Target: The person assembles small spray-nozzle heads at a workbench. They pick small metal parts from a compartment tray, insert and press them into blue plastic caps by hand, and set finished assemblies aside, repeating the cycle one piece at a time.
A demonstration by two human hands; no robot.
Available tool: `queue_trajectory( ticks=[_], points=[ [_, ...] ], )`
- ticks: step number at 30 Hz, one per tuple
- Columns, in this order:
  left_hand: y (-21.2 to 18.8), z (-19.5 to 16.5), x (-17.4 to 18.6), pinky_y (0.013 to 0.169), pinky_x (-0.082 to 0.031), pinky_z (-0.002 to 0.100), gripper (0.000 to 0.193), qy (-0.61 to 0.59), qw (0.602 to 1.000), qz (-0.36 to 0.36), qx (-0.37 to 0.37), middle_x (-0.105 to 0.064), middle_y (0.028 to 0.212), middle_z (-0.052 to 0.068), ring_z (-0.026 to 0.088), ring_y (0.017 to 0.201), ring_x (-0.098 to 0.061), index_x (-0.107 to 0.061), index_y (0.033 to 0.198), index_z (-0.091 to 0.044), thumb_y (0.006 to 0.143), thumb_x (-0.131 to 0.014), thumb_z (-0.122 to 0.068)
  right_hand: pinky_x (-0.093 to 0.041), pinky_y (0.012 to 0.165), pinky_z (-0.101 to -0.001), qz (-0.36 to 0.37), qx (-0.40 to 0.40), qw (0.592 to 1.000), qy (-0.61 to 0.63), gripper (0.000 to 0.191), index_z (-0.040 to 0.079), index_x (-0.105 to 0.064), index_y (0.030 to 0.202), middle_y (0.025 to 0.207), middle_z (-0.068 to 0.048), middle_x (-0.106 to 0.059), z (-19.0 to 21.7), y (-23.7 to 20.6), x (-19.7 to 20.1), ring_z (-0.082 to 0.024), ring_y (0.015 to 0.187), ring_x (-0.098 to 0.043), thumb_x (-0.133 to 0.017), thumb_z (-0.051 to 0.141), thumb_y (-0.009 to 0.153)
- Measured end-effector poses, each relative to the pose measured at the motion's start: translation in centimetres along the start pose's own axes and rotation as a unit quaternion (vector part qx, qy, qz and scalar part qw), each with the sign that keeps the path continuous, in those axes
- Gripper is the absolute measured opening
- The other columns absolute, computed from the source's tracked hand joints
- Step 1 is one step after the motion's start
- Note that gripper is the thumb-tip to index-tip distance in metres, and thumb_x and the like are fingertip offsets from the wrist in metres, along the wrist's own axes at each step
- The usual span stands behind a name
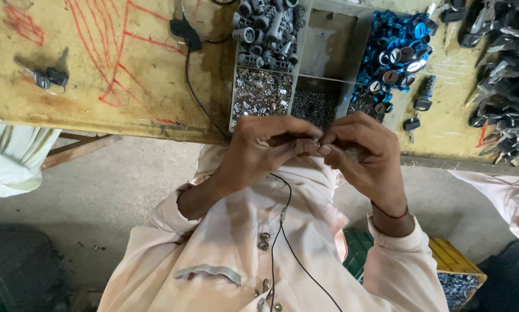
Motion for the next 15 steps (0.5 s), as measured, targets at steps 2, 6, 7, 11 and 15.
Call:
queue_trajectory(
  ticks=[2, 6, 7, 11, 15],
  points=[
    [0.0, -0.9, 0.1, 0.074, -0.060, 0.027, 0.015, 0.110, 0.993, -0.006, -0.036, -0.077, 0.097, 0.007, 0.010, 0.087, -0.073, -0.074, 0.109, -0.001, 0.096, -0.078, -0.006, -0.055, 0.069, -0.0238, -0.028, 0.088, 0.991, -0.099, 0.020, 0.000, -0.066, 0.107, 0.111, -0.005, -0.065, 1.7, -0.2, 0.1, -0.011, 0.087, -0.068, -0.080, 0.000, 0.093],
    [0.1, 1.1, -0.5, 0.070, -0.058, 0.024, 0.014, -0.019, 0.996, 0.040, 0.083, -0.076, 0.092, 0.006, 0.007, 0.080, -0.070, -0.074, 0.107, -0.003, 0.095, -0.078, -0.009, -0.060, 0.070, -0.0244, -0.030, -0.019, 0.993, 0.117, 0.039, 0.003, -0.049, 0.118, 0.119, -0.007, -0.061, -0.5, 0.1, 0.2, -0.010, 0.092, -0.070, -0.078, -0.003, 0.093],
    [-0.1, 2.1, -0.9, 0.067, -0.058, 0.022, 0.012, -0.098, 0.983, 0.056, 0.148, -0.076, 0.090, 0.006, 0.005, 0.077, -0.070, -0.075, 0.105, -0.004, 0.095, -0.078, -0.009, -0.059, 0.069, -0.0246, -0.004, -0.038, 0.989, 0.142, 0.040, 0.003, -0.048, 0.120, 0.118, -0.008, -0.062, -1.0, 0.1, -0.1, -0.010, 0.090, -0.069, -0.076, -0.003, 0.092],
    [-0.1, 1.7, -0.7, 0.066, -0.056, 0.021, 0.010, -0.045, 0.993, 0.039, 0.101, -0.076, 0.087, 0.006, 0.003, 0.077, -0.067, -0.076, 0.100, -0.004, 0.090, -0.076, -0.007, -0.055, 0.067, -0.0253, 0.064, -0.106, 0.959, 0.254, 0.039, 0.004, -0.048, 0.125, 0.113, -0.008, -0.062, -2.6, 0.2, -1.0, -0.010, 0.085, -0.066, -0.071, -0.004, 0.095],
    [-0.2, 0.9, -0.4, 0.065, -0.057, 0.021, 0.010, -0.013, 0.998, 0.021, 0.050, -0.075, 0.086, 0.004, 0.004, 0.075, -0.069, -0.076, 0.099, -0.005, 0.089, -0.076, -0.007, -0.054, 0.067, -0.0263, 0.122, -0.129, 0.920, 0.349, 0.037, 0.003, -0.048, 0.131, 0.107, -0.007, -0.062, -1.7, 0.1, -2.5, -0.012, 0.084, -0.065, -0.069, -0.002, 0.101]
  ],
)
Point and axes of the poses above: each hand's wrist, its own y-axis towards the middle knuckle, its own x-axis out of the back of the hand, z = x × y, the point moved 8 cm from there along y, towards the middle knuckle
